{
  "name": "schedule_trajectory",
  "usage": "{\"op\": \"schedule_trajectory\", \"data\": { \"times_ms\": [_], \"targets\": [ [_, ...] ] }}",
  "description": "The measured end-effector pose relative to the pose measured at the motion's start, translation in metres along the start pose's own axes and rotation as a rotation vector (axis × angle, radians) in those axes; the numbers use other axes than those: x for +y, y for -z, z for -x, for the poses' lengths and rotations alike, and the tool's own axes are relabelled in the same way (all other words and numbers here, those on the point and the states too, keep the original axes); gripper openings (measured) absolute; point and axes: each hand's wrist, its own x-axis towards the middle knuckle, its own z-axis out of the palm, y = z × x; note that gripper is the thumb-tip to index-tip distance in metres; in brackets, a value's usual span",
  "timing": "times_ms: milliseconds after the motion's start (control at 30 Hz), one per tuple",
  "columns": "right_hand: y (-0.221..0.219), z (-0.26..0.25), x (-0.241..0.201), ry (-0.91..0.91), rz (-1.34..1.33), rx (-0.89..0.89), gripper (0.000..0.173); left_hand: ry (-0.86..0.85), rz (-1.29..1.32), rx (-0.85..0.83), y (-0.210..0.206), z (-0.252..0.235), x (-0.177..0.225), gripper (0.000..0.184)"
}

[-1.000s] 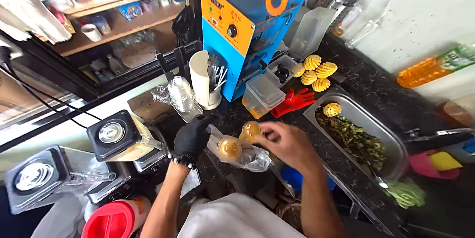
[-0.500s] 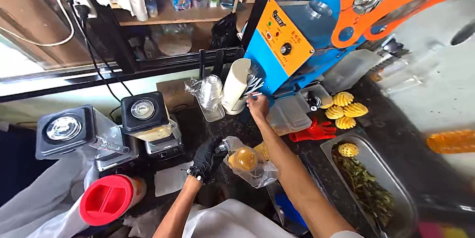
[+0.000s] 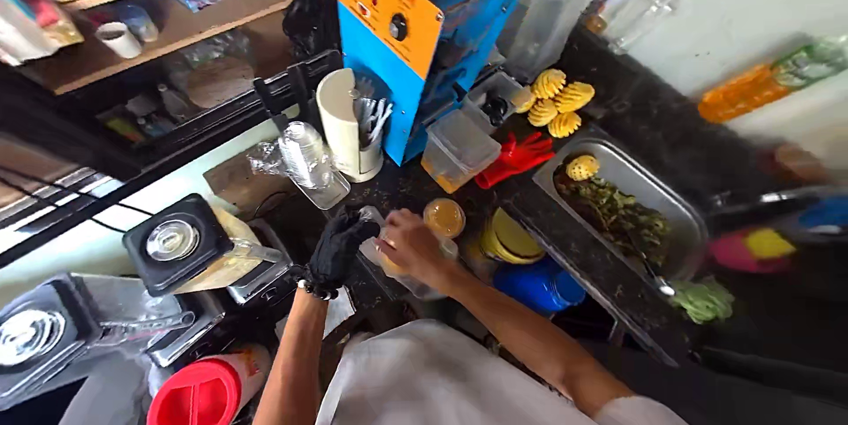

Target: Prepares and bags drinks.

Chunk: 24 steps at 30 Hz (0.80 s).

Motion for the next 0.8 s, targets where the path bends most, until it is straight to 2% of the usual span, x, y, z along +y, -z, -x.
{"op": "schedule_trajectory", "data": {
  "times_ms": [67,100,133,233,267,300,367,400,433,467,533,567,600,667,700,800],
  "targets": [
    [-0.022,-0.007,-0.002,-0.020,0.075,-0.039,0.027,-0.025,-0.002,-0.130,-0.004,0.004,0.009,0.051],
    [-0.018,-0.007,-0.006,-0.017,0.081,-0.045,0.035,-0.034,-0.001,-0.161,-0.005,0.004,0.010,0.056],
    [-0.007,-0.007,-0.008,-0.007,0.075,-0.064,0.039,-0.033,0.014,-0.164,-0.006,0.005,0.010,0.056],
    [0.052,-0.002,0.007,0.157,-0.002,-0.144,0.023,-0.055,0.033,-0.075,-0.003,0.005,0.010,0.046],
    [0.077,0.005,0.015,0.220,-0.017,-0.166,0.026,-0.051,0.001,-0.055,0.000,0.007,0.011,0.046],
    [0.100,0.015,0.023,0.278,0.008,-0.198,0.042,-0.051,-0.055,-0.038,0.002,0.010,0.012,0.044],
    [0.128,0.038,0.033,0.309,0.164,-0.334,0.089,-0.092,-0.207,-0.022,0.008,0.022,0.012,0.042],
    [0.128,0.050,0.035,0.275,0.242,-0.438,0.102,-0.115,-0.269,-0.016,0.010,0.027,0.011,0.041],
    [0.122,0.060,0.037,0.239,0.284,-0.527,0.104,-0.121,-0.323,-0.003,0.010,0.029,0.011,0.039],
    [0.115,0.065,0.040,0.238,0.302,-0.581,0.092,-0.119,-0.383,0.019,0.009,0.029,0.013,0.037],
    [0.105,0.068,0.047,0.326,0.301,-0.538,0.040,-0.106,-0.512,0.101,0.003,0.020,0.018,0.026],
    [0.105,0.067,0.051,0.399,0.274,-0.477,0.023,-0.091,-0.561,0.128,0.000,0.018,0.022,0.025],
    [0.106,0.066,0.055,0.476,0.218,-0.405,0.015,-0.067,-0.574,0.150,-0.004,0.021,0.026,0.023],
    [0.110,0.061,0.056,0.570,0.067,-0.318,0.014,-0.008,-0.494,0.180,-0.012,0.029,0.031,0.016],
    [0.111,0.057,0.056,0.578,-0.014,-0.312,0.016,0.032,-0.374,0.180,-0.017,0.027,0.031,0.012],
    [0.102,0.038,0.054,0.513,-0.179,-0.318,0.017,0.070,-0.009,0.096,-0.033,0.022,0.020,0.018]
  ]
}}
